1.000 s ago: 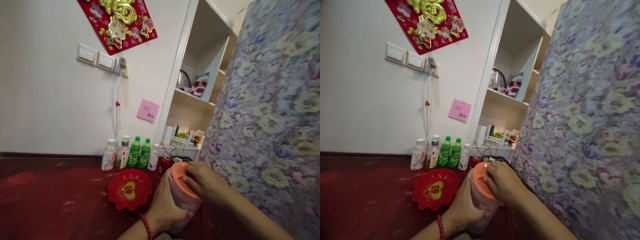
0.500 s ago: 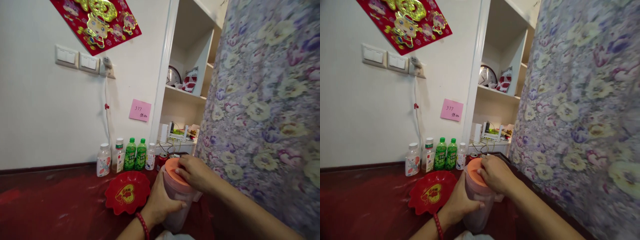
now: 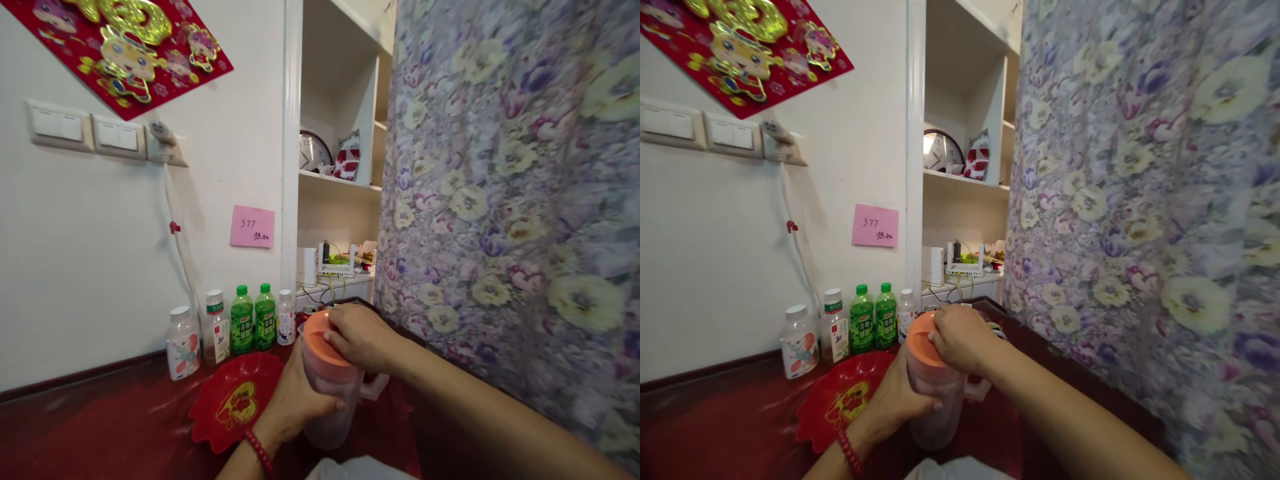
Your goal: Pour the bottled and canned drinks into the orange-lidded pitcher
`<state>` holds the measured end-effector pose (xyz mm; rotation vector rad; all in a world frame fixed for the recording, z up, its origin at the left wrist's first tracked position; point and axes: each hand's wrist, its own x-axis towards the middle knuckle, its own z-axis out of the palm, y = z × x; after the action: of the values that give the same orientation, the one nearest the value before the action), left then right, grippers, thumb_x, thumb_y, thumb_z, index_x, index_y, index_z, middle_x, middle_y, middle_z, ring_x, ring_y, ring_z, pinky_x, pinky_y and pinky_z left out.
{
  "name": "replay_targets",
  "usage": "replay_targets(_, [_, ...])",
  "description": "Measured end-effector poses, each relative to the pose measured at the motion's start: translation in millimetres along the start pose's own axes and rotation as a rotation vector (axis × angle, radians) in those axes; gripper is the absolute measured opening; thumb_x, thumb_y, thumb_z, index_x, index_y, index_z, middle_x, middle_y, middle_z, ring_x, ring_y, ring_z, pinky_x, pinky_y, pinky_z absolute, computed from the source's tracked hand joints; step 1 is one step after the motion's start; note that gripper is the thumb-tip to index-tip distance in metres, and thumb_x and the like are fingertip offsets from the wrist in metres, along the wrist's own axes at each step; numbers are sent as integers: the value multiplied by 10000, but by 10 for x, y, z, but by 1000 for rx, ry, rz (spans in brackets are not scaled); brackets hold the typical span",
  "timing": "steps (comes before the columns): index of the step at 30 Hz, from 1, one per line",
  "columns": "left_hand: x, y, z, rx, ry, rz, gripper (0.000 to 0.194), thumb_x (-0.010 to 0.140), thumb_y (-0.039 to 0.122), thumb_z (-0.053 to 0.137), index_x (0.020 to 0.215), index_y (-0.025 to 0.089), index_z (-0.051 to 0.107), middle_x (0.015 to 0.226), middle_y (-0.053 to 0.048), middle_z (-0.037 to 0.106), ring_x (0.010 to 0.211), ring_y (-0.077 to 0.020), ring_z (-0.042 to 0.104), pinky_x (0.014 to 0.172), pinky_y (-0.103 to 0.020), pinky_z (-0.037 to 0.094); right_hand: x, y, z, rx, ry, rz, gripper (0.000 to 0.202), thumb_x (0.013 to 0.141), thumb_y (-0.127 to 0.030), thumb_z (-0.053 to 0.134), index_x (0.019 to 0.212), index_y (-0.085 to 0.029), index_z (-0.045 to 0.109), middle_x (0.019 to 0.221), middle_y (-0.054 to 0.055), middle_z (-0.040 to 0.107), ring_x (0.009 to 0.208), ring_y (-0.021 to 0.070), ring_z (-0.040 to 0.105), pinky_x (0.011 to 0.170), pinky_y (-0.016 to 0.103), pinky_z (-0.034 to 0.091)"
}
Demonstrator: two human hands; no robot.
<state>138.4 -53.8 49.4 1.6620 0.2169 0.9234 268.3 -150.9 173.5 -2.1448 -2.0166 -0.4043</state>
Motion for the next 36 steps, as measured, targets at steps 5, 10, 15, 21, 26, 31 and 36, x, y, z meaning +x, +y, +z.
replay_targets(5, [-2, -5, -34, 70, 28, 28, 1113, 459, 138, 896, 1476, 249, 457, 1426, -96, 607, 1347, -377, 535, 1190, -517, 381, 78, 70, 21, -6, -35, -104, 257, 988, -335, 596, 989, -126, 746, 1048, 148, 756, 958, 252, 680, 792, 325, 415])
replay_targets(10, [-4, 15, -41, 103, 57, 18, 1169, 428, 172, 928, 1488, 243, 441, 1442, -120, 595, 1347, -383, 539, 1196, -537, 370, 92, 137, 31, 0, -40, -181, 198, 986, -297, 613, 971, -136, 726, 1050, 121, 744, 971, 224, 659, 807, 303, 410])
replay_targets(15, [2, 36, -17, 19, 16, -15, 1223, 422, 234, 968, 1508, 233, 404, 1496, -145, 554, 1407, -388, 496, 1212, -530, 359, 80, 149, 21, 15, -20, -149, 211, 978, -318, 612, 934, -144, 723, 1051, 122, 747, 962, 240, 662, 773, 318, 398])
replay_targets(21, [11, 16, -2, -19, 43, 25, 1300, 398, 280, 1010, 1524, 256, 359, 1519, -144, 524, 1449, -408, 449, 1230, -547, 337, 97, 106, -68, 116, -9, -101, 231, 970, -341, 606, 902, -157, 729, 997, 105, 752, 881, 217, 651, 721, 306, 383])
replay_targets(26, [29, 55, -130, -32, -64, 65, 1307, 419, 401, 1025, 1534, 230, 366, 1527, -182, 517, 1461, -440, 432, 1242, -575, 301, 70, 269, -168, 302, -112, -147, 302, 1021, -278, 513, 909, -188, 778, 942, 49, 766, 872, 176, 657, 790, 275, 436])
replay_targets(31, [42, 74, -256, -150, -191, 25, 1348, 441, 493, 1030, 1570, 235, 342, 1526, -201, 534, 1430, -428, 488, 1211, -561, 359, -10, 419, -175, 541, -248, -136, 445, 934, -141, 571, 1359, -222, 676, 1146, 39, 755, 925, 156, 686, 781, 251, 500])
replay_targets(36, [34, 17, -316, -138, -217, 26, 1367, 462, 455, 1036, 1600, 260, 305, 1558, -182, 511, 1437, -416, 482, 1225, -561, 335, -25, 428, -164, 632, -261, -131, 518, 829, -280, 777, 1333, -185, 704, 1109, 60, 734, 950, 188, 653, 832, 295, 491])
